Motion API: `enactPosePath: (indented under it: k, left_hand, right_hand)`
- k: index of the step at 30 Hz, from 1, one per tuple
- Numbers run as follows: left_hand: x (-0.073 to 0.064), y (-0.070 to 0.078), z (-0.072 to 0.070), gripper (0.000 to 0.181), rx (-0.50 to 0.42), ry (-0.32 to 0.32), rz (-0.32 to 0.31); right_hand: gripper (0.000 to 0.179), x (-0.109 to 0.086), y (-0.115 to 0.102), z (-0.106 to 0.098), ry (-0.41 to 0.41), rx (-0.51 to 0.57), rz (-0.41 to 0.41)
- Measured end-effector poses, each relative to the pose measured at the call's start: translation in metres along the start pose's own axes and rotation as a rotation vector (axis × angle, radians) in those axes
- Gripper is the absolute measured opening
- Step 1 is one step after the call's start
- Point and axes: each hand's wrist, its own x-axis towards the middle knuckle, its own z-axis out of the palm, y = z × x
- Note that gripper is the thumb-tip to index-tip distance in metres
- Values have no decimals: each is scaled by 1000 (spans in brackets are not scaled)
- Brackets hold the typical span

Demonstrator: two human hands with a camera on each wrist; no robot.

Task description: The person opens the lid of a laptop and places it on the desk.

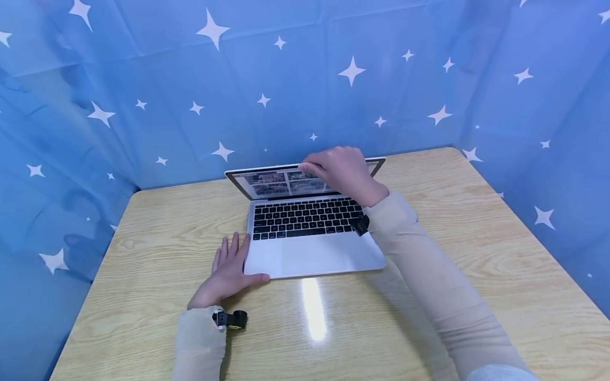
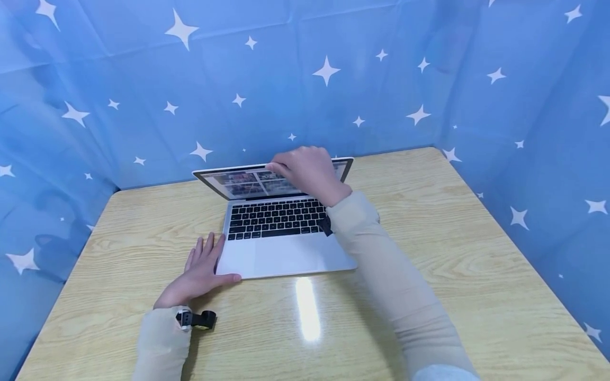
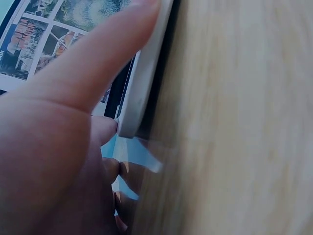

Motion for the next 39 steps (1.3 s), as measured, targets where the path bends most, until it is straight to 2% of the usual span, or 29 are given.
enactPosePath:
  k: [6,13,20,25,30,39]
  left_hand:
    - [1,0,-1,114,2,2,-2]
    - [1,-1,1,114,-1,7,-6]
    - [1,-2,1,114,3,4,-14]
    - [2,-1,1,114,2,7,-16]
    - [1,0,3,114,0,-4,-24]
    - [-1,0,0,113,-17,9,-17]
  right_hand:
    - [32,4,8,5,116,-30,-81]
    - [31,7,14,10,223,13,-151]
    - [22,7,19,11,248,42,-231]
    - [26,9,23,10,236,76,-286]
    - [37,10,23,12,267,12,-329]
    - [44,11,15,17,412,-103,-323]
